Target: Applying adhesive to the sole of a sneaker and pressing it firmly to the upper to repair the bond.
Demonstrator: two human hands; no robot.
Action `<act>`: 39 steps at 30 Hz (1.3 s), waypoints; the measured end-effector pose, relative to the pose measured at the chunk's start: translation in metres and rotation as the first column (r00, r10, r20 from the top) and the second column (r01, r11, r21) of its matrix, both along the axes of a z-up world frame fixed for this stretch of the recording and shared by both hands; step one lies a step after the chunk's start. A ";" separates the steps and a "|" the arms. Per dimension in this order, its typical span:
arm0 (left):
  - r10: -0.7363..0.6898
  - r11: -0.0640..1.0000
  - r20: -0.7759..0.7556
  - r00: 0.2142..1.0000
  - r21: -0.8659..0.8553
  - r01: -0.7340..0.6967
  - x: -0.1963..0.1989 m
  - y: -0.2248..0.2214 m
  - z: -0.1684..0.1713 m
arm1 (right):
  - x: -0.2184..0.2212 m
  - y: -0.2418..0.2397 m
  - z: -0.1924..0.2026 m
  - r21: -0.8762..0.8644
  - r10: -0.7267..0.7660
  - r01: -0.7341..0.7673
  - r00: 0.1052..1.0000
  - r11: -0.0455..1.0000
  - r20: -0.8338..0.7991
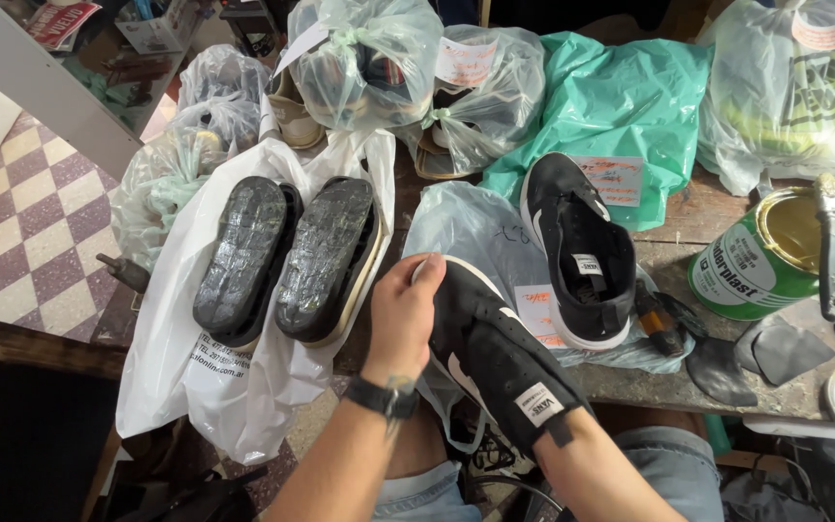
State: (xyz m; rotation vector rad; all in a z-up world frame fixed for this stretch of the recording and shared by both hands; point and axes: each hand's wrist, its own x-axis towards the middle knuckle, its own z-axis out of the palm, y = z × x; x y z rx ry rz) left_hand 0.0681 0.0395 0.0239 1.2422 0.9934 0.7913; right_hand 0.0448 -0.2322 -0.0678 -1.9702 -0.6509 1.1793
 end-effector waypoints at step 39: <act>-0.097 -0.054 -0.851 0.517 0.523 0.851 -0.036 -0.058 0.001 | 0.134 0.123 0.094 -0.183 0.213 -0.110 0.464 0.977 0.860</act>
